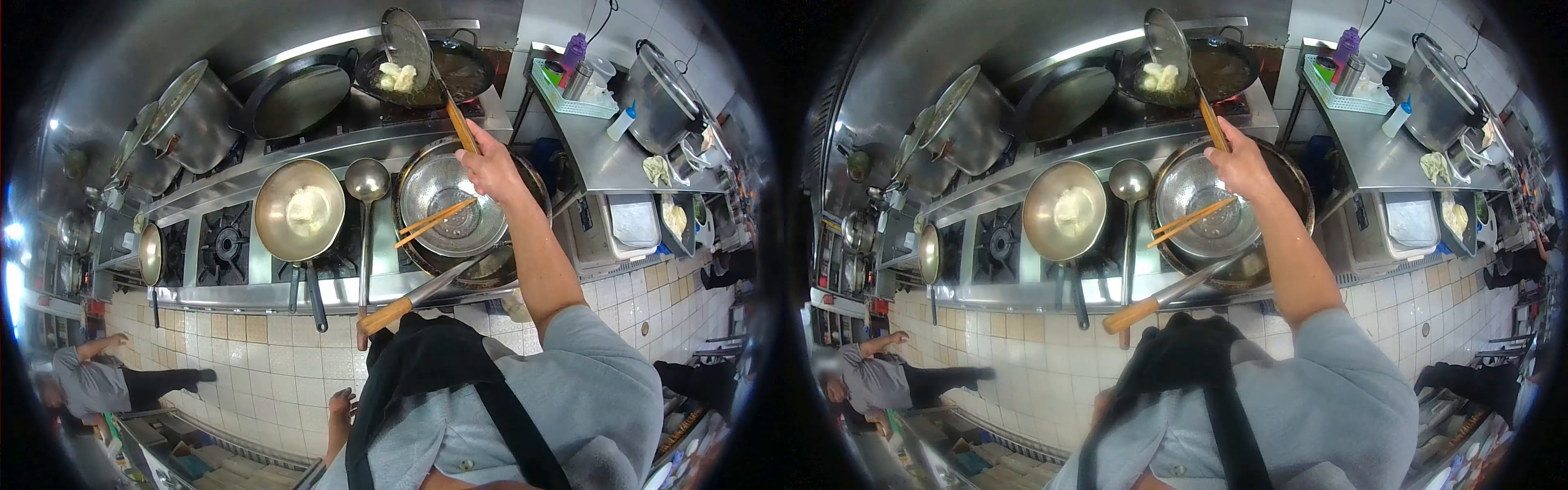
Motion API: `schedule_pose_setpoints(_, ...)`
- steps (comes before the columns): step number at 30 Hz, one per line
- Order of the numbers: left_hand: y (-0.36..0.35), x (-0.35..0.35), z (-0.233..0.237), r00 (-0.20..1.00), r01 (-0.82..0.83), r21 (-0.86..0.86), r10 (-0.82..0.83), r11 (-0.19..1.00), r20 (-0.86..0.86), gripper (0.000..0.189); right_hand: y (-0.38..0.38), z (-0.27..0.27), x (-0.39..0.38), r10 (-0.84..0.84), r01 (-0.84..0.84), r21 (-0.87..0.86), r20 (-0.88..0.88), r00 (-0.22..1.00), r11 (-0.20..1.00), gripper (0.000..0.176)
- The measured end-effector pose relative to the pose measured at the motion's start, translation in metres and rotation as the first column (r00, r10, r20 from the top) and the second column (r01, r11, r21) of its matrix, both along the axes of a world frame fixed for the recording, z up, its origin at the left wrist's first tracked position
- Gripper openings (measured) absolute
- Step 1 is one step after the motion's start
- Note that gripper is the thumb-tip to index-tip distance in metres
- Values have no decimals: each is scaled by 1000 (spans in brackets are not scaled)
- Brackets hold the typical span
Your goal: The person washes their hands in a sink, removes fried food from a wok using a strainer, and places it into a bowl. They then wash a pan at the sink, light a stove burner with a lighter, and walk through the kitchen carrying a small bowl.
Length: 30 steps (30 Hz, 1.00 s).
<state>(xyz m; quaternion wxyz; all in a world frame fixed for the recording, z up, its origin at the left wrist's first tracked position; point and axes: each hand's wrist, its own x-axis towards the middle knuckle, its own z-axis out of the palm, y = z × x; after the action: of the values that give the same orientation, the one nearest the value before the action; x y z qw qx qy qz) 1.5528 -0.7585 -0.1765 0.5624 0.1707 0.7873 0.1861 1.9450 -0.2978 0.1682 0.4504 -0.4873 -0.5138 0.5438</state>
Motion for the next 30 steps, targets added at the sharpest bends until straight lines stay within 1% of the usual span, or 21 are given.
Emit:
schedule_pose_setpoints(2, -2, 2, 2, 1000, -17, 25, 17, 1000, 9, 46, -10, 7, 2, -38, 30, 59, 139, 990, 998, 61)
schedule_pose_setpoints(3, -2, 3, 2, 1000, -16, 34, 16, 999, 9, 45, -10, 5, 4, -37, 29, 57, 141, 989, 998, 61)
schedule_pose_setpoints(4, -2, 3, 3, 1000, -14, 43, 14, 999, 8, 45, -10, 1, 7, -34, 13, 125, 170, 985, 992, 61)
schedule_pose_setpoints(6, 3, 2, 4, 1000, 9, 21, -9, 1000, 3, 45, -12, 0, 10, -38, -1, 190, 199, 979, 982, 62)
schedule_pose_setpoints(9, 13, -2, 1, 998, 61, 25, -61, 998, 5, 45, -18, 8, 13, -23, -16, 209, 183, 983, 978, 61)
schedule_pose_setpoints(10, 16, -3, -1, 997, 75, 29, -76, 997, 6, 45, -20, 12, 16, 30, -33, 117, 27, 999, 993, 61)
schedule_pose_setpoints(11, 28, 2, 16, 1000, 30, 24, -30, 999, -9, 45, -22, 14, 19, 68, -65, 27, -134, 989, 998, 61)
schedule_pose_setpoints(12, 32, 3, 18, 1000, 8, 21, -8, 1000, -15, 45, -21, 13, 21, 66, -63, 26, -134, 989, 998, 61)
schedule_pose_setpoints(13, 35, 4, 20, 1000, -15, 19, 15, 1000, -22, 45, -19, 13, 23, 12, -8, 21, -160, 987, 1000, 61)
schedule_pose_setpoints(14, 37, 0, 13, 999, 4, 27, -3, 1000, -36, 45, -18, 13, 25, -41, 44, 15, -186, 982, 999, 62)
schedule_pose_setpoints(15, 37, 0, 12, 999, 12, 31, -10, 999, -43, 45, -16, 14, 26, -40, 43, 14, -185, 982, 999, 62)
schedule_pose_setpoints(17, 40, 1, 13, 998, 20, 29, -18, 999, -53, 44, -13, 17, 29, -114, 123, 83, -100, 988, 989, 63)
schedule_pose_setpoints(19, 42, 2, 18, 998, 18, 19, -17, 1000, -56, 44, -4, 12, 32, -135, 140, 105, -60, 989, 984, 62)
schedule_pose_setpoints(20, 42, 3, 18, 998, 16, 16, -16, 1000, -57, 44, 5, 5, 36, -194, 187, 168, 23, 981, 968, 62)
schedule_pose_setpoints(22, 35, 1, 15, 992, 92, 3, -92, 996, -88, 44, 20, -8, 42, -255, 226, 233, 103, 961, 946, 61)
schedule_pose_setpoints(23, 31, 0, 12, 988, 118, -2, -117, 993, -98, 43, 25, -10, 43, -294, 246, 243, 185, 938, 938, 62)
schedule_pose_setpoints(24, 27, 0, 9, 997, 64, 10, -64, 998, -45, 43, 29, -10, 43, -313, 256, 250, 225, 923, 934, 63)
schedule_pose_setpoints(25, 23, -1, 7, 998, 62, 15, -62, 998, -27, 42, 32, -10, 42, -331, 265, 256, 265, 906, 930, 63)
schedule_pose_setpoints(27, 14, -4, 1, 998, 58, 25, -58, 998, 7, 42, 31, 4, 30, -279, 278, 30, 107, 954, 960, 59)
schedule_pose_setpoints(28, 12, -5, -3, 997, 73, -1, -73, 997, -2, 43, 39, 1, 31, -280, 278, 31, 106, 954, 960, 59)
schedule_pose_setpoints(30, 12, -7, -4, 996, 87, -26, -87, 996, -13, 43, 60, -14, 30, -174, 170, -61, -84, 981, 984, 48)
